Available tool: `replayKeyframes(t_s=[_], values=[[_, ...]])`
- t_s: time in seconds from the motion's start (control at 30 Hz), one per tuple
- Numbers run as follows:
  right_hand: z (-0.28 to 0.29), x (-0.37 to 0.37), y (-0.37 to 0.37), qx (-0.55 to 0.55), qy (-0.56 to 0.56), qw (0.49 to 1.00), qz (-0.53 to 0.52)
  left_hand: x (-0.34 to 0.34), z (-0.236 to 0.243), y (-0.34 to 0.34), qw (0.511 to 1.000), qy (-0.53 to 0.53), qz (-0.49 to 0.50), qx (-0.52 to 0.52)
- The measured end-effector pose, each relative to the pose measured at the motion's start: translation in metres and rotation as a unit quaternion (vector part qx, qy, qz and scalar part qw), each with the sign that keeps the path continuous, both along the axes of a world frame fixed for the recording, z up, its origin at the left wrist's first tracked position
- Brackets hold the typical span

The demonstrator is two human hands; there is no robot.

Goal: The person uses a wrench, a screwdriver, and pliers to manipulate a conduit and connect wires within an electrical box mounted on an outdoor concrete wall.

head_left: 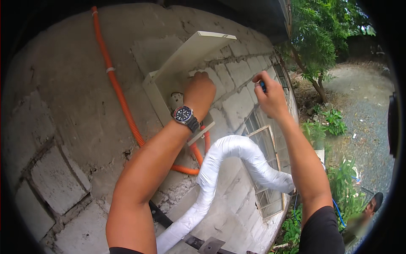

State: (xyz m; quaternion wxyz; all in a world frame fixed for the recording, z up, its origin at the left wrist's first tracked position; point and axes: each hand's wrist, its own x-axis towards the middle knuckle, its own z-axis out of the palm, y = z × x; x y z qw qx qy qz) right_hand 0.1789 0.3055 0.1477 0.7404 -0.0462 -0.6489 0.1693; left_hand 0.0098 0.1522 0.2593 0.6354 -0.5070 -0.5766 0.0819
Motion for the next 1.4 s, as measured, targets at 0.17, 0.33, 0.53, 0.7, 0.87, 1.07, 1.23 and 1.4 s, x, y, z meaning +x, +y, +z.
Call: replayKeyframes(t_s=[0.17, 0.33, 0.53, 0.7, 0.87, 1.07, 1.23, 1.4], values=[[0.018, -0.044, 0.011, 0.01, -0.12, 0.989, 0.087, 0.006, -0.01, 0.021, 0.998, 0.051, -0.016, 0.014], [0.034, -0.077, 0.005, -0.027, -0.173, 0.977, 0.123, -0.012, 0.007, 0.018, 0.995, 0.094, -0.027, -0.033], [0.045, -0.108, -0.015, -0.027, -0.171, 0.961, 0.216, -0.014, 0.034, 0.001, 0.987, 0.078, -0.066, -0.127], [0.045, -0.118, -0.03, -0.041, -0.157, 0.954, 0.25, -0.003, 0.033, -0.018, 0.984, 0.097, -0.031, -0.143], [0.044, -0.113, -0.04, -0.048, -0.17, 0.944, 0.279, 0.022, 0.024, -0.039, 0.985, 0.079, -0.054, -0.147], [0.012, -0.094, -0.045, 0.011, -0.034, 0.954, 0.298, 0.04, -0.005, -0.048, 0.971, 0.01, -0.205, -0.121], [-0.016, -0.084, -0.051, 0.027, -0.022, 0.984, 0.175, 0.023, -0.067, -0.037, 0.91, -0.295, -0.282, 0.07], [-0.022, -0.083, -0.059, 0.088, -0.014, 0.993, 0.083, 0.022, -0.081, -0.029, 0.845, -0.352, -0.397, 0.066]])
